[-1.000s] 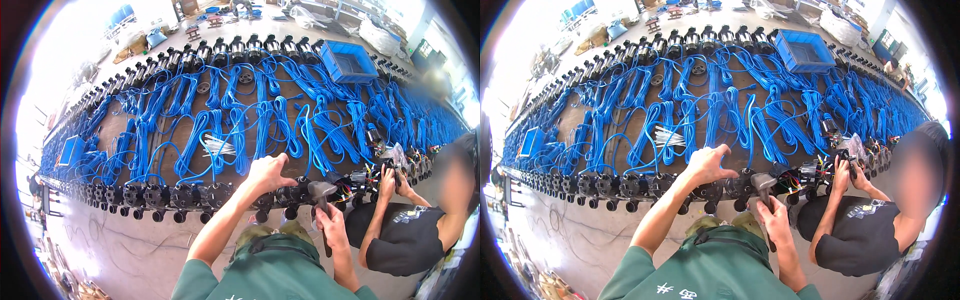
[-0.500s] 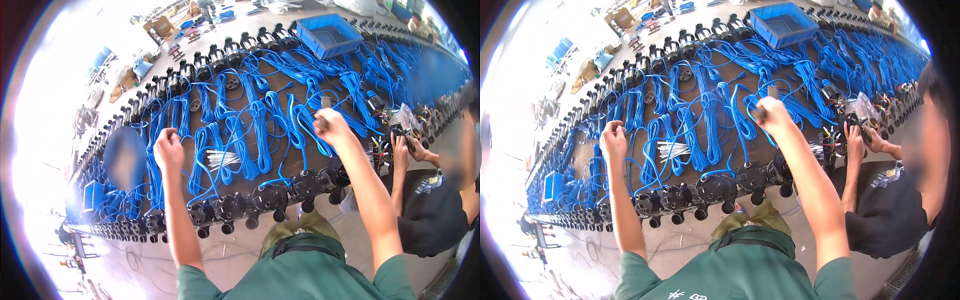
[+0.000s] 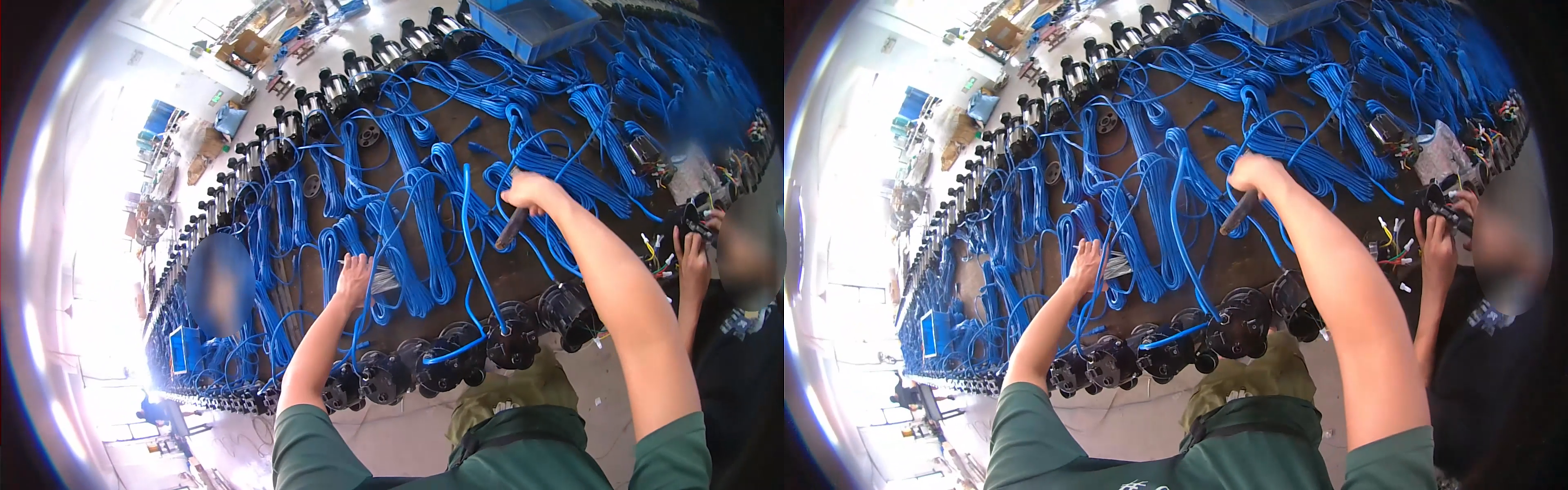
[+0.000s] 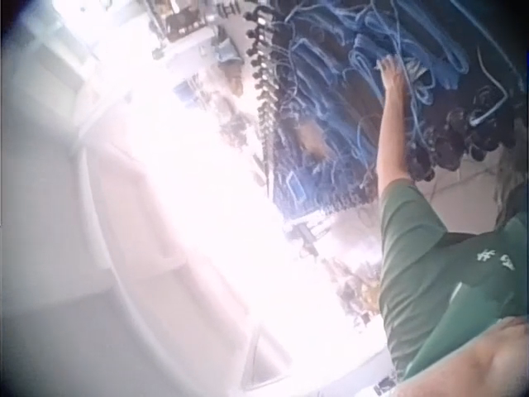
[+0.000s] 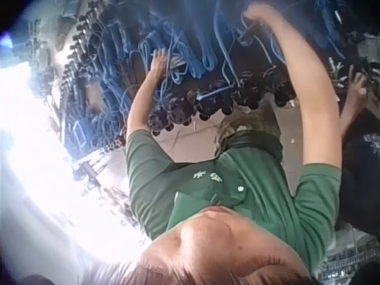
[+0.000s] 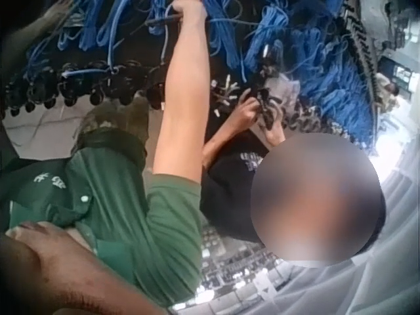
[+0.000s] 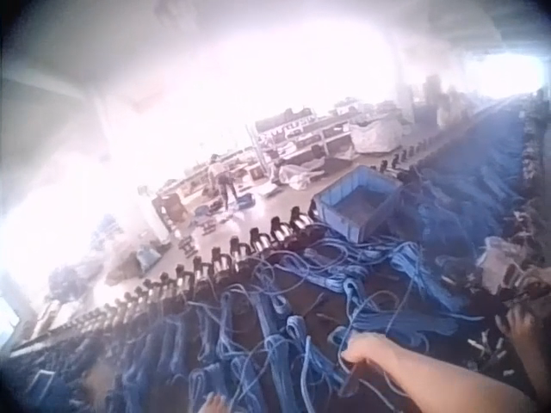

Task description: The person assembles long blue cables into black housings by inserting metal pins and using a hammer to secure parts at an assembly line.

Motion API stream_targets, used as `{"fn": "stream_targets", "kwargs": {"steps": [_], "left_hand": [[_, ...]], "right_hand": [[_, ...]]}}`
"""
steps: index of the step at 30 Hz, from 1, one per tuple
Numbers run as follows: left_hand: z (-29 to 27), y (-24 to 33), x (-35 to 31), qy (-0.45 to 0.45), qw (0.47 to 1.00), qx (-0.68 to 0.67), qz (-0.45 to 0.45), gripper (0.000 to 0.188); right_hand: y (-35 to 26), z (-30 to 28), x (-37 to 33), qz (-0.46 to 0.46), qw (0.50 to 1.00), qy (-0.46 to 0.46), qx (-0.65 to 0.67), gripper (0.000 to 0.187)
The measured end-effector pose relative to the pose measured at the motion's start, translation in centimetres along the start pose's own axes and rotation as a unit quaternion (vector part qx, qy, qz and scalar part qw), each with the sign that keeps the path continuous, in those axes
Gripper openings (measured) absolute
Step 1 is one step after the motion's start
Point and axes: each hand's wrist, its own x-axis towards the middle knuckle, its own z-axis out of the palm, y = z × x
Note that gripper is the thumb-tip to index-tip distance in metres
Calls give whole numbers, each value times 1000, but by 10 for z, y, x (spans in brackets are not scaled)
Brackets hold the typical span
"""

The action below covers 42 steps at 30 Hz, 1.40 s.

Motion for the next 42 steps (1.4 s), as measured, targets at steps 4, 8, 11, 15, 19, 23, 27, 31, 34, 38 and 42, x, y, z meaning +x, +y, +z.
{"fn": "stream_targets", "kwargs": {"steps": [4, 8, 11, 15, 19, 23, 27, 31, 34, 38, 42], "left_hand": [[42, 13, -11, 56, 995, -47, -73, 21], [34, 5, -18, 49, 988, -147, -25, 23], [29, -12, -31, 4, 993, -116, 19, 25], [34, -40, -39, 24, 997, -75, 22, 25], [49, -52, -57, 47, 931, -277, -234, 25], [42, -96, -105, 14, 992, -81, -101, 23], [40, -134, -186, 138, 903, -222, -340, 24], [-31, -115, -300, 240, 569, -747, -246, 39], [-92, -23, -341, 335, 531, -747, -219, 44], [-148, 147, -362, 249, 245, -915, -200, 38], [-174, 243, -335, 209, 28, -973, -95, 22]], "right_hand": [[-36, -37, -44, 3, 995, 102, 14, 52], [-33, -45, -66, -23, 976, 204, 66, 51], [-52, -43, -118, -78, 958, 244, 129, 52], [-67, -27, -171, -133, 916, 303, 225, 49], [-97, 4, -234, -188, 899, 287, 271, 44], [-121, 38, -274, -277, 877, 302, 251, 42], [-147, 71, -323, -366, 853, 294, 230, 34], [-136, 114, -349, -433, 831, 184, 297, 24], [-117, 143, -354, -409, 838, 98, 347, 23], [-116, 190, -346, -409, 825, -71, 384, 31], [-112, 209, -339, -398, 814, -220, 361, 45]]}}
